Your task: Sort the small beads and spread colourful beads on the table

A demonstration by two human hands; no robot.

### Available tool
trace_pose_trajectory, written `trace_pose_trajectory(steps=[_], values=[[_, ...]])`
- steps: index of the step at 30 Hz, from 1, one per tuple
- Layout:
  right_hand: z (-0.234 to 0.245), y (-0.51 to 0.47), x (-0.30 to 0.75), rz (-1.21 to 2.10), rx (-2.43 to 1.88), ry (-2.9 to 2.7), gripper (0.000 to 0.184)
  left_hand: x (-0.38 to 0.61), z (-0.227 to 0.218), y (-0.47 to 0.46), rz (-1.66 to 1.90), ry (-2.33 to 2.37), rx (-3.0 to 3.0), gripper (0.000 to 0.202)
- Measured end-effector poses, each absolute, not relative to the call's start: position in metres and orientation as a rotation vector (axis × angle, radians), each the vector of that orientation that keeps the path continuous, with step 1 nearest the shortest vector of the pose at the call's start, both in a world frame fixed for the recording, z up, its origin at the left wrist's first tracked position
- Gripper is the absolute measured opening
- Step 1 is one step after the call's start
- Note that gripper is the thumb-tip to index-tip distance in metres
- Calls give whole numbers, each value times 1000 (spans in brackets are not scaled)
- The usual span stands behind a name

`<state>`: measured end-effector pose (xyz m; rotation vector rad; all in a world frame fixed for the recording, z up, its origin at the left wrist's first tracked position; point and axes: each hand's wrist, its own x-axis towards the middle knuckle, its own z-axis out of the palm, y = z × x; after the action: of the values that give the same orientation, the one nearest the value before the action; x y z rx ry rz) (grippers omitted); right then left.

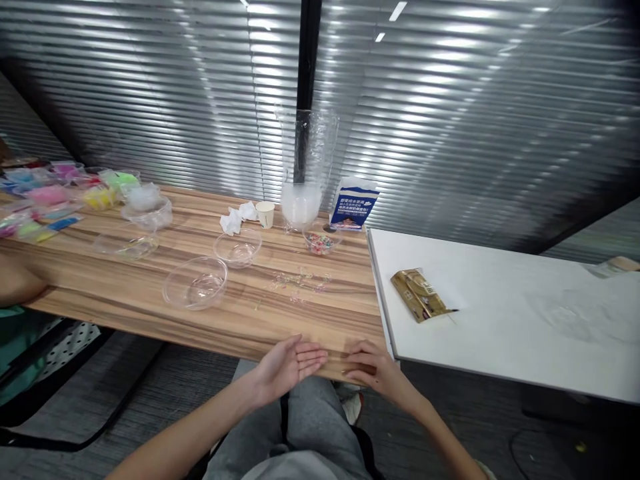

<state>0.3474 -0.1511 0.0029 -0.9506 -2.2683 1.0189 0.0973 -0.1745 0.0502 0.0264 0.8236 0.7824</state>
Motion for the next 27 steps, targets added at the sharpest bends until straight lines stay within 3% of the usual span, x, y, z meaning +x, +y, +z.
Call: trace_pose_trajectory(steps=[7, 14, 22, 27], values=[[-7, -158, 336, 795, -965, -2291, 18, 93, 34, -173, 731, 699, 99, 44], [6, -163, 314, 802, -932, -2278, 19, 100, 29, -180, 703, 713, 165, 32], [37, -142, 266, 907, -728, -2155, 19, 79, 53, -187, 910, 885, 278, 8], [37, -84, 226, 791, -744, -2194, 15, 18, 92, -168, 1182, 1138, 400, 18]])
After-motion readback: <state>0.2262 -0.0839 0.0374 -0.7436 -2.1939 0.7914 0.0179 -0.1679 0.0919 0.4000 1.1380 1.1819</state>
